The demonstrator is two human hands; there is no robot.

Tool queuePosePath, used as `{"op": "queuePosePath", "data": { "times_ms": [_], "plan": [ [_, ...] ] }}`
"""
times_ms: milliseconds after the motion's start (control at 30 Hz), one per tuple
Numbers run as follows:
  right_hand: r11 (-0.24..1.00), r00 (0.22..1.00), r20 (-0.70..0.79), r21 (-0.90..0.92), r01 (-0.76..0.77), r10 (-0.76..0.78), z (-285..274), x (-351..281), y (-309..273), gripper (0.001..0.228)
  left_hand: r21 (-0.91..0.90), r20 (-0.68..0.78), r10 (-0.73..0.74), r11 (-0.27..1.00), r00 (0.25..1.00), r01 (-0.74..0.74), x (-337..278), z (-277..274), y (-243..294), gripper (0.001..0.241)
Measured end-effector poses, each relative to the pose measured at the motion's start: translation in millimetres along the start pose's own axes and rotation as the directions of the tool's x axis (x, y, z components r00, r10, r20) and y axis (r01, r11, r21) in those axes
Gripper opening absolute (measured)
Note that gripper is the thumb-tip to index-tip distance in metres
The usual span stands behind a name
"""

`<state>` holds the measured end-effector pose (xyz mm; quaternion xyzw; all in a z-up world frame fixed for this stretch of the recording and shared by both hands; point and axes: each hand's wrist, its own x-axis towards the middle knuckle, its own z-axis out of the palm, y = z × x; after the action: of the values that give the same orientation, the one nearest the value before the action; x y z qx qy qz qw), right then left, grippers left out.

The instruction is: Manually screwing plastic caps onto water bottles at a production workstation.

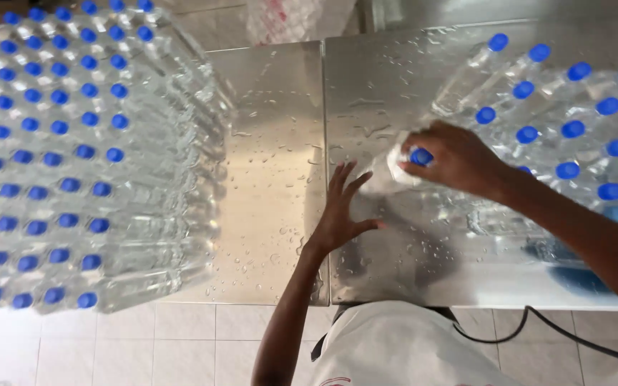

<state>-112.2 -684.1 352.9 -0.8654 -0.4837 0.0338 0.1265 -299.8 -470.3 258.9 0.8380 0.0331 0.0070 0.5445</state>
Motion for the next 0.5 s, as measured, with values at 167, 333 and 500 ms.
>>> {"op": "queuePosePath", "data": {
  "times_ms": [167,333,500],
  "plan": [
    [0.922,0.976,0.206,0.359,-0.143,0.071,-34,-13,-51,0.025,-0.224,0.251,0.047,0.974,0.967,0.011,6,-6,5,0.152],
    [0.947,0.925,0.345,0.208,-0.244,0.162,-21,-21,-49,0.033,-0.405,0.393,0.114,0.912,0.912,0.06,-4,45,-30,0.109],
    [0.979,0.875,0.457,0.044,-0.2,0.158,-27,-31,-37,0.049,-0.447,0.348,0.164,0.895,0.923,0.009,2,61,-65,0.111]
  ]
}}
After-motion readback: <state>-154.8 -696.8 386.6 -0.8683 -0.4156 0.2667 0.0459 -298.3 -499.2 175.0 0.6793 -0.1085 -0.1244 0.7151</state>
